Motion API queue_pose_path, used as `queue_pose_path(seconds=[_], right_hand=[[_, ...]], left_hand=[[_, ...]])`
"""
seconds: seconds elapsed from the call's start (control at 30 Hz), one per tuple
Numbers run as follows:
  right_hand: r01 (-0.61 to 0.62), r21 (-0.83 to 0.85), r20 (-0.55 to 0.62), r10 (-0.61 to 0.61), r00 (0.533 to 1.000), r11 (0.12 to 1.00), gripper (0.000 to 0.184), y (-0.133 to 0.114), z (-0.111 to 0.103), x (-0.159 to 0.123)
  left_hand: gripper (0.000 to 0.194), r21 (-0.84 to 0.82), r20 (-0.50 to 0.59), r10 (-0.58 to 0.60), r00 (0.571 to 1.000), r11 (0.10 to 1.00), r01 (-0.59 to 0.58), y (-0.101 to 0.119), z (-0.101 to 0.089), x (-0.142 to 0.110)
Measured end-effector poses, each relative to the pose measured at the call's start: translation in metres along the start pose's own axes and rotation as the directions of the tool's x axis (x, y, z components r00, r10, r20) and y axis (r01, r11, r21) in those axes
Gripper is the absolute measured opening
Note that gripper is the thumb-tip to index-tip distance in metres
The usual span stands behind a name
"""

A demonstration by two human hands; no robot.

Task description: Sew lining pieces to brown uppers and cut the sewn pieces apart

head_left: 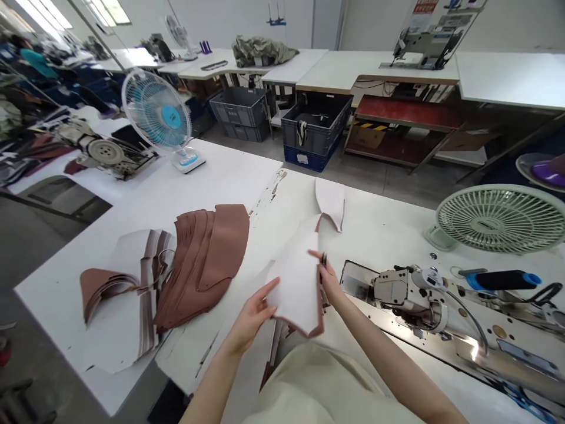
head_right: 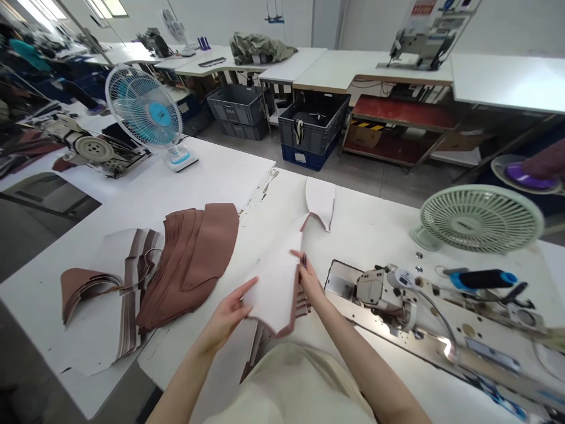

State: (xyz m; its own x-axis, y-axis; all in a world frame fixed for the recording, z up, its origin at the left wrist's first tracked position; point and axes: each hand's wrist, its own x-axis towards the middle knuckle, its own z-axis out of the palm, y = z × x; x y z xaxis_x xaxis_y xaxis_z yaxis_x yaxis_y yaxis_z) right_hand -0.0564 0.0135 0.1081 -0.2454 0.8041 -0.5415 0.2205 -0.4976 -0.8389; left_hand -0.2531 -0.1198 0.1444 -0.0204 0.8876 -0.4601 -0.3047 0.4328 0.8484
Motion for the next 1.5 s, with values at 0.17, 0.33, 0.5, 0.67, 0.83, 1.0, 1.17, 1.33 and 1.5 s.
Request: queue_pose_path(seconds=[0.17,0.33,0.5,0.67,0.83,1.0,1.17,1.33,1.5], right_hand=[[0.065,-0.085,0.446,-0.020,0.895,0.994,0.033,0.021,0.051,-0.042],[-0.175,-0.328,0.712,0.365,0.601,0.928,0.048,0.076,0.086,-0.080],[-0.237,-0.506,0.670,0.551,0.498,0.829,0.054,0.094,0.093,-0.054],[-0.246,-0.456,0.687,0.514,0.513,0.855,0.041,0.090,0.081,-0.049],[-0.240,-0.297,0.635,0.379,0.673,0.924,0.025,0.089,0.058,-0.047],[-0.447,-0.045,0.271,0.442,0.855,0.893,0.032,0.070,0.030,-0.009],[-0.461,-0.008,0.166,0.456,0.874,0.887,0.032,0.047,0.020,0.018],[-0.412,-0.045,0.183,0.413,0.892,0.910,0.029,0.045,0.022,0.025],[-0.268,-0.106,0.147,0.282,0.948,0.958,0.028,0.058,0.033,0.040]], left_hand=[[0.065,0.150,-0.204,-0.203,0.958,0.960,0.235,-0.020,-0.093,-0.110],[0.048,0.409,-0.248,-0.359,0.900,0.803,0.434,-0.064,-0.148,-0.160],[0.041,0.797,-0.299,-0.080,0.951,0.527,0.295,-0.062,-0.128,-0.084],[0.039,0.807,0.067,0.186,0.980,0.568,-0.163,-0.044,-0.050,0.063],[0.035,0.734,0.212,0.136,0.968,0.632,-0.249,-0.054,-0.008,0.155],[0.043,0.574,0.325,0.141,0.935,0.756,-0.314,-0.076,-0.020,0.168],[0.055,0.540,0.334,0.141,0.932,0.782,-0.312,-0.086,-0.024,0.167],[0.058,0.578,0.323,0.128,0.938,0.758,-0.303,-0.090,-0.023,0.169],[0.060,0.587,0.302,0.132,0.944,0.754,-0.293,-0.096,-0.023,0.171]])
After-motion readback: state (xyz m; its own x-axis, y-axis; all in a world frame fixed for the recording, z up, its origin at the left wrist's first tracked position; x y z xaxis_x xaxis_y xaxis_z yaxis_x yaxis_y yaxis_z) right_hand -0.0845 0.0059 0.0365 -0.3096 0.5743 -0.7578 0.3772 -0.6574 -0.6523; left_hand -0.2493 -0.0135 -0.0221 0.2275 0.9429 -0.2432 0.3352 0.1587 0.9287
